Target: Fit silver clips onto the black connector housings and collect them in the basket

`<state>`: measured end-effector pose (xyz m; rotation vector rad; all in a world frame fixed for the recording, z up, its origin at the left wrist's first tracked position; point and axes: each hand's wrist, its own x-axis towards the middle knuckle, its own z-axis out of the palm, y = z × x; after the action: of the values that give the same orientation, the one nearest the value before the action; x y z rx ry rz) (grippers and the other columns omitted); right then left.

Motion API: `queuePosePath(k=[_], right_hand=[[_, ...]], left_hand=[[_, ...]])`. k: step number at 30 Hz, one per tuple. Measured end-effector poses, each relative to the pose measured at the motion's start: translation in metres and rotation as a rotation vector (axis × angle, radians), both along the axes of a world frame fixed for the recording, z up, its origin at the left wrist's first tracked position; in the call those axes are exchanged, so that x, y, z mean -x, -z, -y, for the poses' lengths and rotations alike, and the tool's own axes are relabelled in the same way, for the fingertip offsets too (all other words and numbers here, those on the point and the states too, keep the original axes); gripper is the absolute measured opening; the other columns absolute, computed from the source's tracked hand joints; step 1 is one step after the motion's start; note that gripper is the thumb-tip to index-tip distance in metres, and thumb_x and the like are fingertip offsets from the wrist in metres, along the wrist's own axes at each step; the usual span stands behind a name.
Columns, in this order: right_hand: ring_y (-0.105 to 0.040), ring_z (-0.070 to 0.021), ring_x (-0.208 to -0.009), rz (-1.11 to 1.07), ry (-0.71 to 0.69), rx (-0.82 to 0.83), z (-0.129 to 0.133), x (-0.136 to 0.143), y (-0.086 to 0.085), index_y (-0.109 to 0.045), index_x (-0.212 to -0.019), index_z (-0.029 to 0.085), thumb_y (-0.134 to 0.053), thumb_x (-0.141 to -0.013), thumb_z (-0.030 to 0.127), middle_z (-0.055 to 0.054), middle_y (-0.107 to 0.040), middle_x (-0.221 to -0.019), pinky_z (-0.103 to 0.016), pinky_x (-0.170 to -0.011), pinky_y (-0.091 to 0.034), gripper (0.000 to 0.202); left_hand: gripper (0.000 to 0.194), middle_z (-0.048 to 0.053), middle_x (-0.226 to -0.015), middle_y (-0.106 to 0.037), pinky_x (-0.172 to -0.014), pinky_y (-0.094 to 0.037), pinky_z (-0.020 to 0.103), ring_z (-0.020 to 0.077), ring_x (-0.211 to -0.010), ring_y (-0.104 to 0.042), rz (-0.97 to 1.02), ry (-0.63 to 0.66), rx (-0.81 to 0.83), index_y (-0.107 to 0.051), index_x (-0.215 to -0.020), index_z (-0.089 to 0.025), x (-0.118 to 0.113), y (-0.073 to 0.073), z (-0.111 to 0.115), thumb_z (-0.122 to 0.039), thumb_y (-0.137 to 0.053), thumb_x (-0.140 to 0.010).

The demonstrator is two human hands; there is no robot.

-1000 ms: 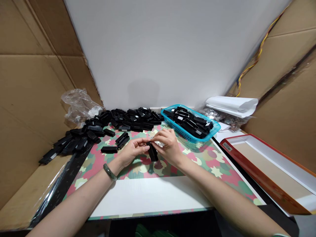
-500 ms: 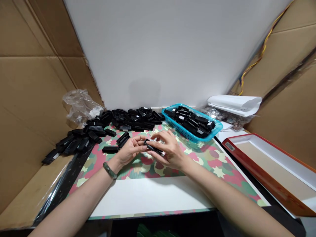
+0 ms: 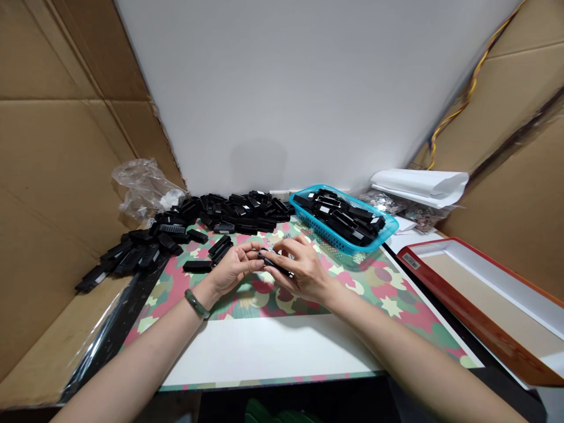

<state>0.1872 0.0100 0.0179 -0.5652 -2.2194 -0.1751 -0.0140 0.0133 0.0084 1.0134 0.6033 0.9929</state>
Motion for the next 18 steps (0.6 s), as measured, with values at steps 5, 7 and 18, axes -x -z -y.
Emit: queuePosePath(k=[5,7,18], right_hand=[[-0.059,-0.0174,-0.079,-0.008,-0.005,0.019,-0.0015,-0.0007,0.0026,-0.062,-0.12,0.024,-0.057,-0.093,0.022,-0.007,-0.065,-0.092,-0.033,-0.07,-0.042,0.028],[-0.058,-0.0171,-0.079,0.0,-0.017,0.035,-0.0021,-0.0016,0.0035,-0.061,-0.12,0.024,-0.057,-0.093,0.024,-0.007,-0.064,-0.093,-0.032,-0.069,-0.043,0.028],[-0.054,-0.0164,-0.073,-0.075,-0.059,0.0,-0.0041,0.0,0.0102,-0.065,-0.116,0.025,-0.06,-0.088,0.021,-0.006,-0.059,-0.088,-0.029,-0.061,-0.046,0.029]], left_hand=[[0.037,0.005,-0.09,-0.076,-0.071,-0.055,0.022,0.016,-0.08,-0.072,-0.003,0.005,0.002,-0.069,-0.097,-0.016,0.0008,0.004,-0.0014,-0.015,-0.087,-0.065],[0.037,0.004,-0.088,-0.076,-0.071,-0.055,0.022,0.0161,-0.078,-0.072,-0.011,-0.016,0.02,-0.069,-0.096,-0.015,0.0016,0.0059,-0.0018,-0.014,-0.088,-0.063],[0.034,0.002,-0.082,-0.073,-0.07,-0.054,0.023,0.0145,-0.075,-0.07,-0.037,-0.015,0.012,-0.07,-0.087,-0.015,0.0011,0.0022,-0.0012,-0.017,-0.09,-0.06]])
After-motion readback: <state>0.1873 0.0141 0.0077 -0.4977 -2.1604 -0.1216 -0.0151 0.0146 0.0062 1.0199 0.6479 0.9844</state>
